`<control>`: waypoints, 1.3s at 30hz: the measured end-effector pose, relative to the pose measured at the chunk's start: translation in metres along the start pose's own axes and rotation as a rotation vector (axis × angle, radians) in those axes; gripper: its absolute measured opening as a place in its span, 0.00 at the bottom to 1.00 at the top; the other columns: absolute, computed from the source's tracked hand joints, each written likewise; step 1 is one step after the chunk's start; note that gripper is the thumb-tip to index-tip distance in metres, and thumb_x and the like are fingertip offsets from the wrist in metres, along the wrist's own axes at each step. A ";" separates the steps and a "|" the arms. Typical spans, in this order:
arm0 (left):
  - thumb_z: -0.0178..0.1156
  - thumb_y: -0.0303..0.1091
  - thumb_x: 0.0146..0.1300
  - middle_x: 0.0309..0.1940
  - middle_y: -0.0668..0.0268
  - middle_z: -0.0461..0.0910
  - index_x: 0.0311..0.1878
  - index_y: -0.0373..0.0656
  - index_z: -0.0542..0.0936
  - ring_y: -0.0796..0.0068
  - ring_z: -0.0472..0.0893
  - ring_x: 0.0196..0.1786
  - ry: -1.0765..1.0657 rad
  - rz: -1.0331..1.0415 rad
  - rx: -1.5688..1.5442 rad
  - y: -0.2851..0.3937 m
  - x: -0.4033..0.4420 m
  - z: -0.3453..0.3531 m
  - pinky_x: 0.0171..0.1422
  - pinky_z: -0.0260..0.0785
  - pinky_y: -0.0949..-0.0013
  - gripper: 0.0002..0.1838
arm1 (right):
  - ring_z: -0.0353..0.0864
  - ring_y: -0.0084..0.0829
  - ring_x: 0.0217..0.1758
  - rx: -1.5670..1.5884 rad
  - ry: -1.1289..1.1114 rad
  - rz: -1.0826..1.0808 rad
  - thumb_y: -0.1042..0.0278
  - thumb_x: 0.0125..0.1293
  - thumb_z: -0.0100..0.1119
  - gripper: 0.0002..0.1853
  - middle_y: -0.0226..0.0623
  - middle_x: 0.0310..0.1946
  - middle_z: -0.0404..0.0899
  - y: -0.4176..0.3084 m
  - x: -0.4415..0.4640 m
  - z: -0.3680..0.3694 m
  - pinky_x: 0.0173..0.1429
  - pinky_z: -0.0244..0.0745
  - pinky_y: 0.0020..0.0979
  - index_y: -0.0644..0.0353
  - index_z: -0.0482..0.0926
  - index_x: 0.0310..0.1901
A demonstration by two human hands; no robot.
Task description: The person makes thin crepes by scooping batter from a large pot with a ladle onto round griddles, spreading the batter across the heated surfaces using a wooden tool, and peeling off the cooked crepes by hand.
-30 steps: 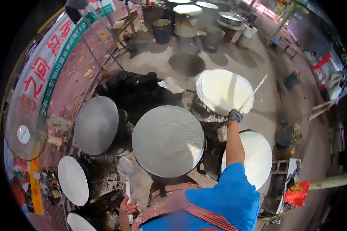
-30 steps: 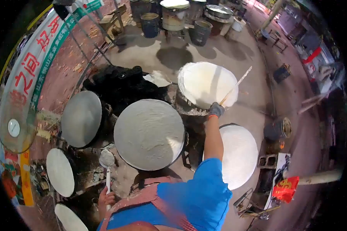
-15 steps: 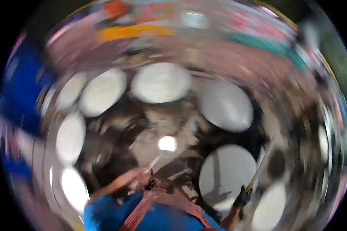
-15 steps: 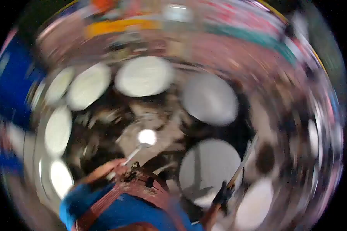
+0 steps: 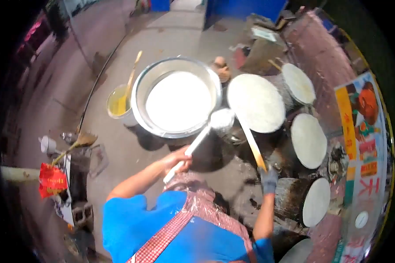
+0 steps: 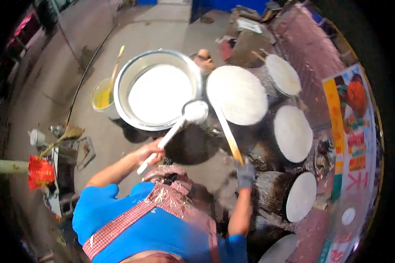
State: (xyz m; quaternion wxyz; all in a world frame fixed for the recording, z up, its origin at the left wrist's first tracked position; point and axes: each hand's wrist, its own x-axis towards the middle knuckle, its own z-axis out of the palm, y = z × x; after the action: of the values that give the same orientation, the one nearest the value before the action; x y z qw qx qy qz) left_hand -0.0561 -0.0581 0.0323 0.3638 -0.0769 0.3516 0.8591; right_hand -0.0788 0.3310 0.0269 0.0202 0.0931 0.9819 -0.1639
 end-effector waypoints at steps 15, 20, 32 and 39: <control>0.45 0.27 0.53 0.11 0.66 0.60 0.38 0.34 0.63 0.74 0.61 0.06 0.892 -0.086 0.231 0.062 0.091 -0.293 0.06 0.54 0.69 0.09 | 0.77 0.43 0.35 -0.500 -0.339 -0.613 0.49 0.51 0.52 0.18 0.45 0.30 0.77 -0.274 0.152 0.134 0.42 0.70 0.41 0.56 0.77 0.34; 0.47 0.31 0.54 0.09 0.65 0.63 0.40 0.26 0.67 0.74 0.63 0.07 0.865 -0.185 0.347 0.069 0.117 -0.284 0.08 0.56 0.70 0.16 | 0.76 0.45 0.34 -0.327 -0.400 -0.384 0.47 0.52 0.52 0.20 0.48 0.27 0.76 -0.239 0.158 0.151 0.38 0.70 0.42 0.58 0.77 0.34; 0.47 0.42 0.62 0.11 0.78 0.51 0.31 0.48 0.65 0.89 0.50 0.10 0.529 0.100 -0.351 0.213 0.024 -0.038 0.07 0.40 0.86 0.10 | 0.74 0.47 0.24 0.071 0.024 -0.516 0.49 0.57 0.50 0.19 0.48 0.20 0.73 -0.222 0.092 0.056 0.29 0.68 0.43 0.59 0.73 0.29; 0.45 0.44 0.63 0.12 0.80 0.51 0.58 0.60 0.57 0.90 0.51 0.11 0.538 0.537 0.514 0.308 -0.066 0.083 0.10 0.42 0.86 0.20 | 0.76 0.38 0.28 0.785 0.220 -0.481 0.64 0.53 0.59 0.15 0.43 0.28 0.78 -0.283 0.135 -0.043 0.35 0.70 0.31 0.65 0.75 0.40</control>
State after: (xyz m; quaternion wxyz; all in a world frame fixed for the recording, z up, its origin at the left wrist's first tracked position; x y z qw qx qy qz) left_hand -0.2075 -0.1910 0.2887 0.0311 -0.1107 0.6430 0.7572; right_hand -0.2652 0.1061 0.1479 -0.1592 -0.1195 0.8356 -0.5119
